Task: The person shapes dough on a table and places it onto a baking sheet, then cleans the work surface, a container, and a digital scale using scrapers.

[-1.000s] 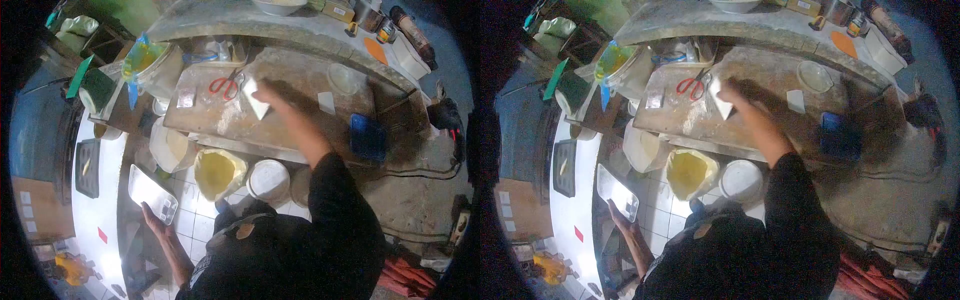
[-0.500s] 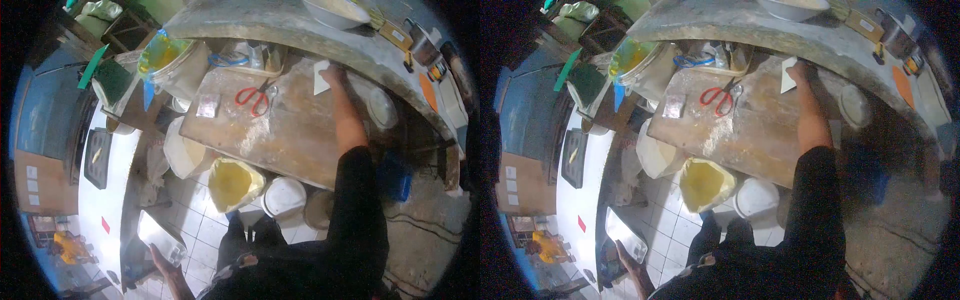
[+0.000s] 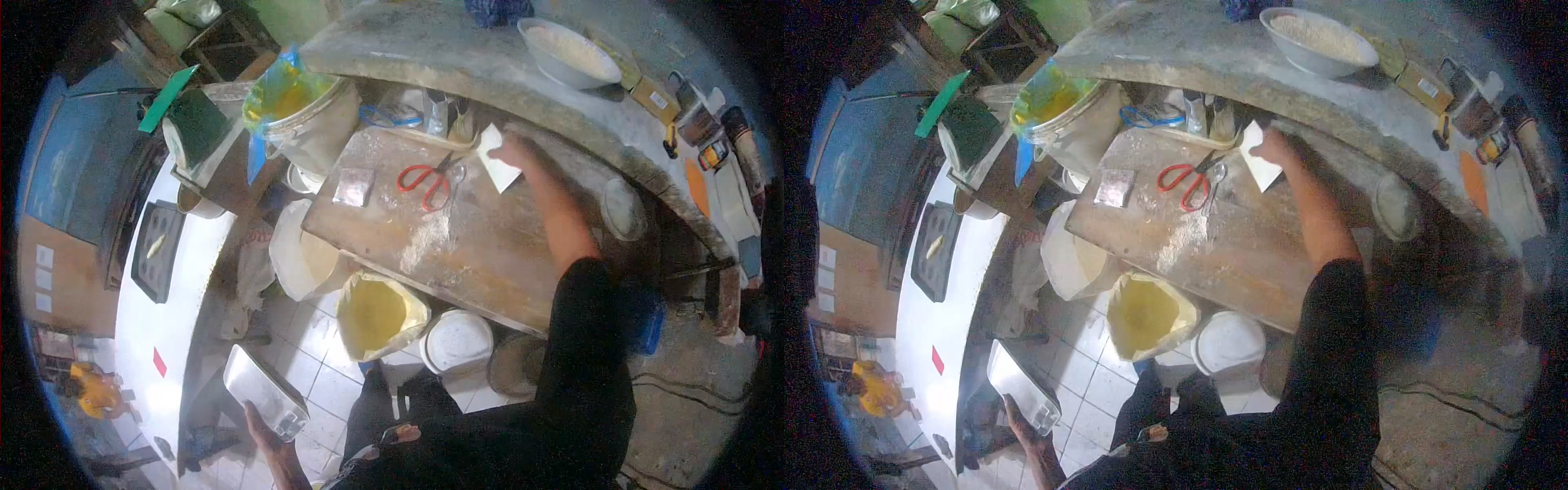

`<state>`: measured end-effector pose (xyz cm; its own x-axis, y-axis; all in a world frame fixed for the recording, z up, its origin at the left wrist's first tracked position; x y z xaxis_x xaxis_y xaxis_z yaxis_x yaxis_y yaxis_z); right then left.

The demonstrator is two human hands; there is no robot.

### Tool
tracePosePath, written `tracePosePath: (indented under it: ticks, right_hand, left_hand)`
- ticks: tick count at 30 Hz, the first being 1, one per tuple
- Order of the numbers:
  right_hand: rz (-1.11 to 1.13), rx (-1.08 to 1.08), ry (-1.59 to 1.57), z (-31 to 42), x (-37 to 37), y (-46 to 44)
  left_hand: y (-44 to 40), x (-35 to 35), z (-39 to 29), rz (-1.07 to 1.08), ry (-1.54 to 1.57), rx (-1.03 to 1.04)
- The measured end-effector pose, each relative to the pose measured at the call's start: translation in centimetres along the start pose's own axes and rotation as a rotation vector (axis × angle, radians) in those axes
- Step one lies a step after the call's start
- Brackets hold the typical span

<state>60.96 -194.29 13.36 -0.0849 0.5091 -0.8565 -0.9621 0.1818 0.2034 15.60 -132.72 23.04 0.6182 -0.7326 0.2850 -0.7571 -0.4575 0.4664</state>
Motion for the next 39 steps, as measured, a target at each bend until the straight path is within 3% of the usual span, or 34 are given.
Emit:
tracePosePath:
  ticks: [1,5,8,11,13,15,18,19,20,21,22,23,26,29,31,32,33,35,38,39]
  right_hand:
    - [-0.112,-0.036,0.087,1.3,-0.3,2.1]
    - [0.074,-0.162,-0.293,-2.0,4.3,0.5]
    - [0.046,-0.036,0.077,4.2,1.9,8.7]
    - [-0.120,-0.077,0.262,5.3,2.2,13.4]
    - [-0.085,0.009,-0.121,-1.4,3.6,10.6]
    - [-0.277,0.009,-0.279,-8.4,4.7,9.4]
    - [-0.382,0.065,-0.297,-11.6,8.0,7.0]
    - [-0.264,0.083,0.081,-1.7,4.2,13.6]
    - [-0.192,0.077,-0.142,4.1,2.1,18.5]
    - [-0.202,0.168,-0.017,7.6,2.2,20.8]
    - [-0.192,0.060,0.059,8.4,4.2,20.6]
    - [-0.185,-0.052,0.133,8.3,5.4,20.2]
    - [-0.244,0.094,0.054,7.1,2.6,23.3]
    - [-0.249,0.223,-0.348,-4.1,4.6,20.1]
    - [-0.335,0.198,-0.315,-1.1,2.7,24.6]
    - [-0.174,0.240,-0.184,0.9,4.2,23.9]
    - [-0.247,0.192,-0.110,3.0,5.0,24.3]
    - [-0.401,0.110,0.049,7.3,6.5,25.2]
    - [-0.135,0.202,-0.220,6.9,1.2,28.9]
    - [-0.204,0.241,-0.373,4.4,1.9,28.7]
  left_hand:
    - [0.0,0.3,0.0,0.032,0.035,0.013]
    - [0.6,0.2,-0.8,-0.125,-0.049,-0.013]
    - [0.7,-0.8,-0.6,-0.006,-0.001,0.039]
    - [1.1,-2.2,-0.9,-0.028,0.023,0.019]
    - [1.1,-3.6,-0.7,0.005,0.070,0.105]
    - [1.7,-4.8,-0.9,0.000,0.079,0.127]
    - [2.5,-4.4,-1.3,0.037,0.057,0.139]
    - [2.8,-3.3,-1.7,-0.093,-0.047,0.064]
    - [2.9,-2.4,-2.2,-0.219,-0.157,-0.005]
    - [2.5,-1.8,-2.6,-0.196,-0.181,-0.013]
    - [1.7,-1.2,-2.5,-0.099,-0.179,0.003]
    - [0.6,-0.9,-2.3,-0.002,-0.172,0.024]
    - [-0.4,-0.4,-2.7,0.085,-0.117,0.056]
    - [-0.8,-0.8,-2.8,0.111,-0.104,0.085]
    - [-0.4,0.8,-2.7,0.155,-0.109,0.076]
    - [0.1,2.8,-2.8,0.082,-0.222,0.034]
    - [0.7,4.5,-3.1,0.007,-0.350,-0.007]
    - [-2.5,5.3,-1.3,0.206,-0.276,0.000]
    - [-3.0,8.7,-1.0,0.338,-0.292,-0.043]
    - [-2.1,10.4,-1.3,0.347,-0.293,-0.038]
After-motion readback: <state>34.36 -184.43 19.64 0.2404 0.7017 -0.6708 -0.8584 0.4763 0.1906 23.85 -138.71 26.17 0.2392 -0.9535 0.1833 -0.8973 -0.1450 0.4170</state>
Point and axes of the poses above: each hand's wrist, its own y-axis away from the middle knuckle, its own x-axis out of the palm, z = x × y, the point moved 1 cm from there along -y, towards the middle knuckle, and after that the axes turned 9 degrees about -y, right-handed, at the moved point
